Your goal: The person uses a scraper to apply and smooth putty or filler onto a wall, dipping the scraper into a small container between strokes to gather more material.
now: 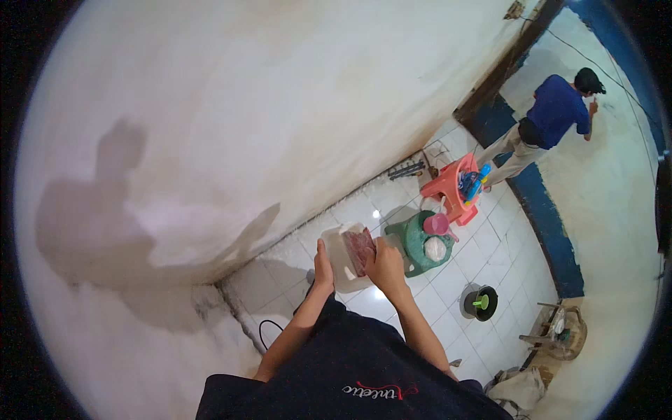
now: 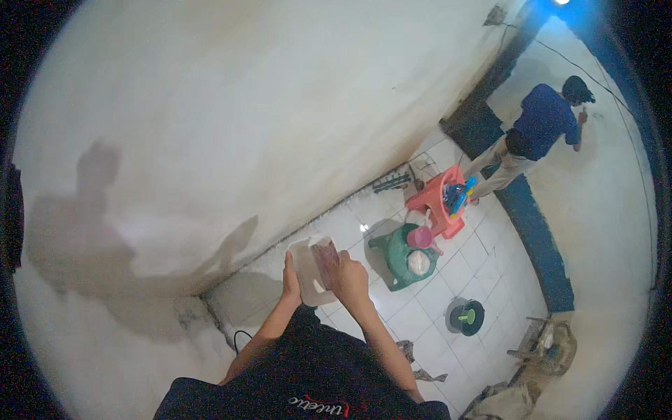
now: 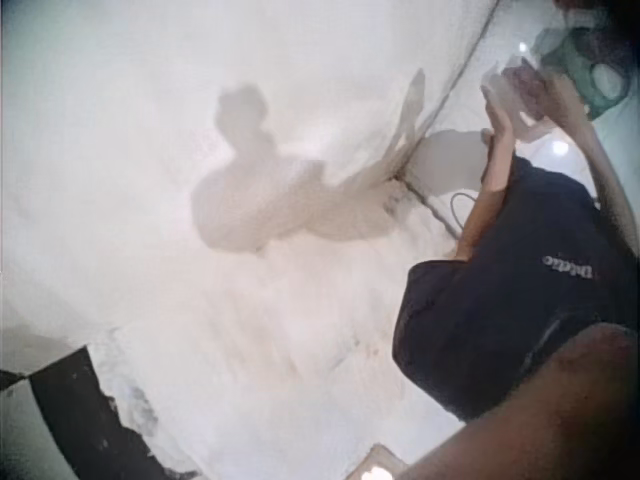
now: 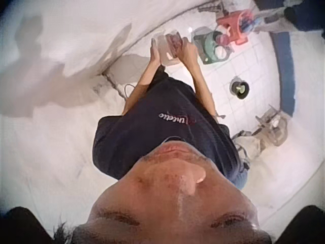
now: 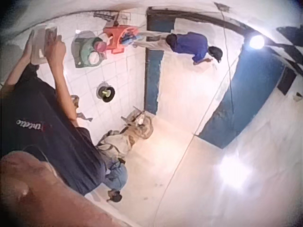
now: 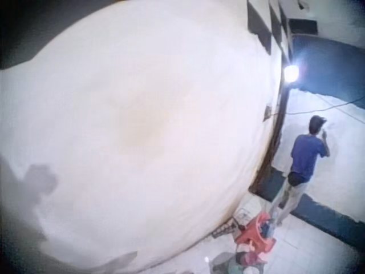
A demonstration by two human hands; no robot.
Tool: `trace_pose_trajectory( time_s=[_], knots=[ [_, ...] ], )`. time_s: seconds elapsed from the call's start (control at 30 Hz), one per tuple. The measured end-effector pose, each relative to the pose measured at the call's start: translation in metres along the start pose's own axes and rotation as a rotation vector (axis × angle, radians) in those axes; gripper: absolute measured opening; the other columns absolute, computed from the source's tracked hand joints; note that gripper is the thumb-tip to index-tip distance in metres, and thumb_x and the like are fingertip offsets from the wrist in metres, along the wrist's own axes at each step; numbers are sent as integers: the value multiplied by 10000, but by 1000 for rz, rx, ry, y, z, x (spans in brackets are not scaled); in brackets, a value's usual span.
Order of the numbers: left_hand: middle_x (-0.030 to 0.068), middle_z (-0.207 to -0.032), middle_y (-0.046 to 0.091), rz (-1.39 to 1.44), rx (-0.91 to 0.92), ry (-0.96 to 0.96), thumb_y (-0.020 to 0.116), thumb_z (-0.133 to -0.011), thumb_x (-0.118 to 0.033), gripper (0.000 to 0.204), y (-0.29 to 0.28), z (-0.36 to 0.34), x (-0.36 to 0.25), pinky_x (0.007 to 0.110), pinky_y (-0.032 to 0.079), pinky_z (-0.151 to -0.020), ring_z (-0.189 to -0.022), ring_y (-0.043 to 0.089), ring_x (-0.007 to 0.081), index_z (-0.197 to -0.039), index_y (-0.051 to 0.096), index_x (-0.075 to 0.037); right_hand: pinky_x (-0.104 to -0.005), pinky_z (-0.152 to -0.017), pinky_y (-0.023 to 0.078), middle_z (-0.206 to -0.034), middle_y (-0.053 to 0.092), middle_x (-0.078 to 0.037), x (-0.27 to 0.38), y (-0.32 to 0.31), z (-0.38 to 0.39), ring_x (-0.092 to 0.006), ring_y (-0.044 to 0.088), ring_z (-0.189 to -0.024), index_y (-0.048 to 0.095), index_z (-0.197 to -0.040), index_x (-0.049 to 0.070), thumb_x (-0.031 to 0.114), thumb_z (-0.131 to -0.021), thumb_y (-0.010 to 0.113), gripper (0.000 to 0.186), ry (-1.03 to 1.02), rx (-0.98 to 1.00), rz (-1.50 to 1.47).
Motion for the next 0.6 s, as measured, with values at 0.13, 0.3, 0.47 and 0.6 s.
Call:
trace_pose_trajectory(
  time_s=[0.13,0.3,0.47,0.6],
  knots=[
    [117,-1130,581,-56,100,-21,298,-949,-584,687,47,-29,3,335,443,-900,-1026,556,209,-1228,517,4,-525,-586,452,-667,571,-289,-35,-2,-23,-477,569,-634,517,-778,-35,83,-764,606,148,35,-11,9],
    [113,-1126,580,-87,90,-52,300,-951,-580,686,79,-59,-3,334,431,-908,-1029,552,207,-1222,513,13,-513,-576,450,-669,568,-293,-56,-24,-58,-470,572,-639,519,-784,-36,70,-757,605,139,57,-113,-82],
    [118,-1139,578,-118,56,-46,301,-951,-579,685,104,-73,-9,333,423,-923,-1046,549,206,-1224,509,13,-499,-572,450,-670,574,-281,-79,-26,-85,-465,575,-639,519,-796,-38,80,-758,609,154,28,-55,-18],
    [125,-1161,576,-66,48,6,289,-959,-565,674,107,-84,-11,335,435,-924,-1054,559,213,-1246,494,10,-503,-582,456,-689,586,-279,-74,-41,-110,-468,577,-645,518,-817,-41,102,-766,613,179,14,-21,-63]
  ],
)
Point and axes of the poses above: each hand's wrist, its own z-axis away from the middle knuckle, its own y-axis out of the palm, x = y × z, the point moved 3 cm from there along -z, towards the middle knuckle
